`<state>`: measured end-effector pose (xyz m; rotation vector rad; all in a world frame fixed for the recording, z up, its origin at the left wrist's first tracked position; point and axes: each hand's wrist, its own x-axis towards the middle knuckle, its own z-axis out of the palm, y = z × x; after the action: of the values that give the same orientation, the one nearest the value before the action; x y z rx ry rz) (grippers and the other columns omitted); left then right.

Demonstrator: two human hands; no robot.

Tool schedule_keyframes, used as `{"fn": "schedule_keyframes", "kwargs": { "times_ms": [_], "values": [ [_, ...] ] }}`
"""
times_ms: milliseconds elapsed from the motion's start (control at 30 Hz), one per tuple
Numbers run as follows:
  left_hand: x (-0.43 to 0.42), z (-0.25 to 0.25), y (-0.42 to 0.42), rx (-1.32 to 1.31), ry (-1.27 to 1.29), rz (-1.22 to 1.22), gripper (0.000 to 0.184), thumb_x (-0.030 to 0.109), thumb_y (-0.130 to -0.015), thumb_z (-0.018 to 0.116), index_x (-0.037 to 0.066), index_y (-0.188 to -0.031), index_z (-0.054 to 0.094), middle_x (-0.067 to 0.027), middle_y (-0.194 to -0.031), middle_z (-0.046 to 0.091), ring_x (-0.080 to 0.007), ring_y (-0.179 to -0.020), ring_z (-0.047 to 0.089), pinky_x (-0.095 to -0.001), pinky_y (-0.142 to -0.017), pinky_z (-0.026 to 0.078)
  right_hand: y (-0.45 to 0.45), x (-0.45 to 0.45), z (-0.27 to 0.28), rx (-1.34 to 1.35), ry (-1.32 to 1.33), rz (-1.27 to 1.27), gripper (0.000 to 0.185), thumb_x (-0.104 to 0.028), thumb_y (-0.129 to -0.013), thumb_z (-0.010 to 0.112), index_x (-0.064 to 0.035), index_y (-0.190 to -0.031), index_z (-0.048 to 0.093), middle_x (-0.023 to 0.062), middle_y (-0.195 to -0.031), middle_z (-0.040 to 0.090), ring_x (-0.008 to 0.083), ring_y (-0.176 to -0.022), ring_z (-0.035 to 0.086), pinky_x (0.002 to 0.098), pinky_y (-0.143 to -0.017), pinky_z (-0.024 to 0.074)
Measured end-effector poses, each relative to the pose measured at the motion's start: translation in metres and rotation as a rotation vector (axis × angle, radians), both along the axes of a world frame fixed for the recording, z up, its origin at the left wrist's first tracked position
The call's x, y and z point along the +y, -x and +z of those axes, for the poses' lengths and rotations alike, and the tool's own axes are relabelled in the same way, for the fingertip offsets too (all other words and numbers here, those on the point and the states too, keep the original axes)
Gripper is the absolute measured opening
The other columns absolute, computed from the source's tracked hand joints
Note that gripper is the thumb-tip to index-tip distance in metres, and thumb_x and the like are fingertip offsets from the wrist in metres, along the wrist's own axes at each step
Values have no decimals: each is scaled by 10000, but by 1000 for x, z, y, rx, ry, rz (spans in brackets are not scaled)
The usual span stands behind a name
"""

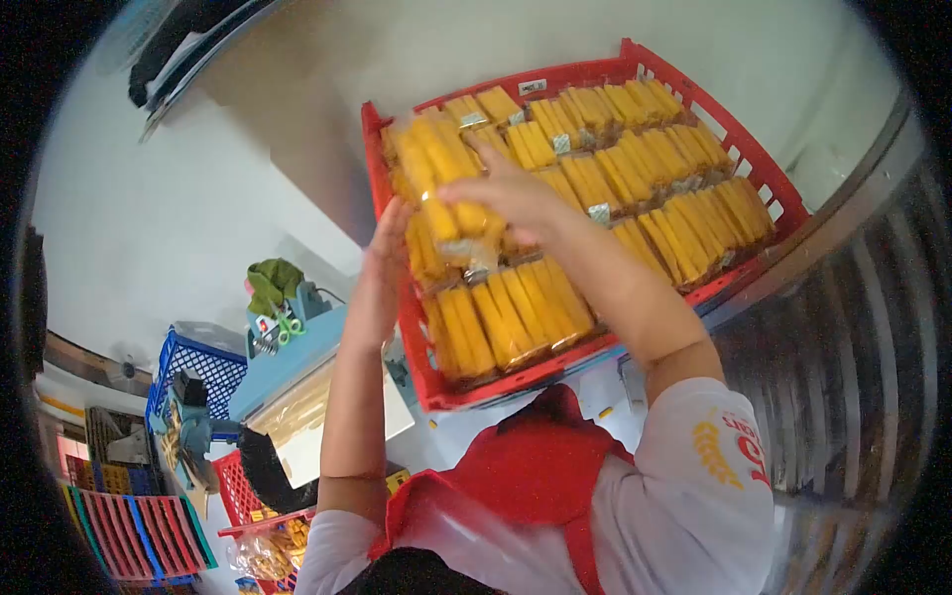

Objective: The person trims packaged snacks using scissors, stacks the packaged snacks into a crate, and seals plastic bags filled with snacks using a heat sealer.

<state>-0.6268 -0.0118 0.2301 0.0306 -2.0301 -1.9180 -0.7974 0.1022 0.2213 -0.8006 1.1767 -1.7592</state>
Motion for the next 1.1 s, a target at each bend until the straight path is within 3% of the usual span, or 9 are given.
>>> {"fn": "schedule_keyframes", "kwargs": {
  "times_ms": [67, 100, 167, 267, 433, 767, 833, 900, 1100],
  "values": [
    [-19, -62, 37, -161, 546, 362, 691, 478, -795, 434, 23, -1278, 243, -210, -1326, 194, -340, -1246, 141, -446, -996, 115, 63, -12, -19, -72, -57, -147, 759, -115, -694, 641, -16, -1272, 159, 153, -1172, 407, 220, -1018, 470, 356, -782, 445],
    [-11, -62, 42, -163, 543, 369, 691, 478, -795, 434, 23, -1278, 243, -210, -1326, 194, -340, -1246, 141, -446, -996, 115, 93, -18, -21, -141, -113, -287, 613, -102, -725, 615, -31, -1234, 280, 130, -1149, 436, 201, -956, 516, 345, -738, 478],
    [2, -54, 47, -517, 1101, 599, 666, 457, -782, 467, 67, -1281, 263, -224, -1312, 216, -374, -1236, 143, -495, -975, 135, 154, -25, -16, -154, -48, -254, 549, -153, -740, 612, -25, -1183, 314, 153, -1145, 433, 220, -944, 522, 351, -713, 488],
    [-5, -61, 51, -575, 1115, 596, 661, 453, -760, 501, 94, -1274, 289, -226, -1310, 222, -387, -1228, 156, -512, -961, 155, 261, -71, -34, 416, -19, -874, 719, -226, -672, 656, -7, -1214, 237, 201, -1118, 424, 298, -965, 491, 389, -765, 438],
    [-3, -56, 54, -638, 1136, 583, 649, 426, -727, 556, 81, -1236, 347, -228, -1287, 262, -393, -1218, 178, -506, -956, 178, 332, -117, -64, 1099, -284, -1291, 938, -255, -541, 723, -36, -1262, 164, 263, -1051, 417, 406, -1014, 389, 425, -882, 333],
    [-3, -51, 58, -688, 1160, 547, 619, 438, -694, 588, 70, -1168, 433, -206, -1226, 350, -392, -1201, 215, -503, -940, 217, 371, -159, -131, 1244, -378, -1197, 866, -333, -602, 665, -83, -1281, 190, 278, -1148, 351, 408, -1068, 364, 439, -886, 339],
    [-3, -51, 60, -645, 1161, 556, 614, 382, -638, 658, 56, -1123, 470, -177, -1216, 376, -384, -1184, 255, -451, -950, 241, 361, -154, -123, 1207, -936, -813, 879, -432, -607, 646, -48, -1267, 210, 290, -1162, 360, 409, -1100, 351, 425, -895, 340],
    [-4, -57, 58, -627, 1149, 579, 621, 419, -642, 642, 71, -1127, 469, -176, -1220, 370, -385, -1184, 254, -458, -949, 242, 342, -152, -113, 1284, -998, -694, 851, -460, -616, 617, -64, -1262, 230, 291, -1184, 347, 420, -1101, 362, 432, -891, 348],
    [-2, -68, 48, -623, 1167, 652, 615, 512, -692, 542, 63, -1109, 486, -173, -1171, 416, -392, -1181, 246, -492, -938, 245, 385, -177, -160, 1288, -794, -444, 771, -481, -669, 542, -71, -1262, 268, 211, -1246, 332, 363, -1143, 334, 412, -926, 299]
  ]
}}
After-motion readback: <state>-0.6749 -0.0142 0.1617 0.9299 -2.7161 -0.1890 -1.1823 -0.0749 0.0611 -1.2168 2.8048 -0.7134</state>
